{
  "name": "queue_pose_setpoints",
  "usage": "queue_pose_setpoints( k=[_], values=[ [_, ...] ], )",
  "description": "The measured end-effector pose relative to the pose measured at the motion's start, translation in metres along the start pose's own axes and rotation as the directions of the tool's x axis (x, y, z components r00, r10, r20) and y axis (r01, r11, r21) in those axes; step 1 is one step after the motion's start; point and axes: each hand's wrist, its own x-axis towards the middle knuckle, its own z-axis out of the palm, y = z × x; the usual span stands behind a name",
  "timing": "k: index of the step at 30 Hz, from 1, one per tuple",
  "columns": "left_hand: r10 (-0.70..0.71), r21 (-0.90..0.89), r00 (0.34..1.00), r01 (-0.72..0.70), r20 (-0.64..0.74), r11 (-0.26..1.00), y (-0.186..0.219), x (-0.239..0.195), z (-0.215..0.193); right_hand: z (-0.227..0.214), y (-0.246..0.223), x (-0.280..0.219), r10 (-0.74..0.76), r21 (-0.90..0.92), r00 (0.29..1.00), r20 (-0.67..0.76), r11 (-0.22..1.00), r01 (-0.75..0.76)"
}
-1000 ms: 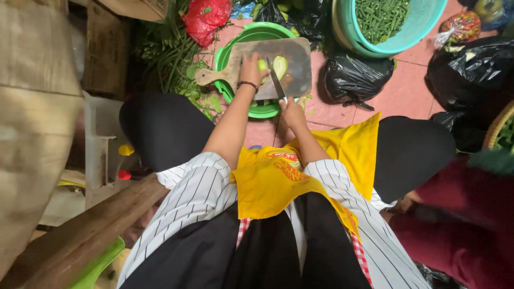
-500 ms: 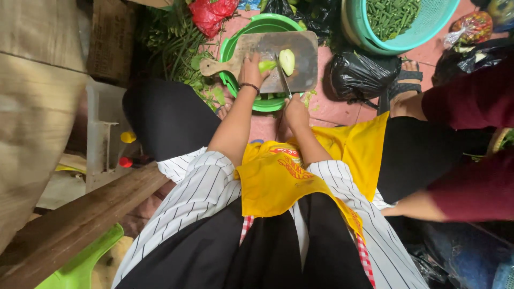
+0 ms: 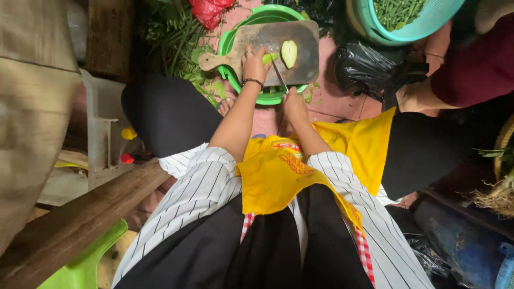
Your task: Chopping chayote on a wooden cutting board with a knife while sitting on the floor.
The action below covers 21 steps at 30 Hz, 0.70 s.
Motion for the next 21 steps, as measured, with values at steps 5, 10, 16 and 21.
queue_pose_setpoints(
  k=[5, 10, 16, 21],
  values=[
    [0.164, -0.006, 0.986, -0.164, -0.040, 0.986, -0.044, 0.021, 0.035, 0.040, 0.046, 0.034, -0.044, 0.158, 0.999, -0.006, 0.986, 0.044],
    [-0.057, -0.352, 0.981, -0.013, -0.188, 0.936, -0.058, 0.021, 0.036, 0.009, 0.026, 0.005, -0.060, 0.074, 0.998, -0.013, 0.995, 0.060],
    [-0.183, -0.409, 0.960, 0.083, -0.213, 0.909, -0.070, 0.024, 0.060, -0.053, -0.029, -0.017, -0.065, -0.090, 0.997, -0.035, 0.994, 0.062],
    [-0.191, -0.373, 0.955, 0.097, -0.226, 0.923, -0.065, 0.026, 0.055, -0.057, -0.029, -0.008, -0.097, -0.233, 0.995, 0.007, 0.968, 0.095]
  ],
)
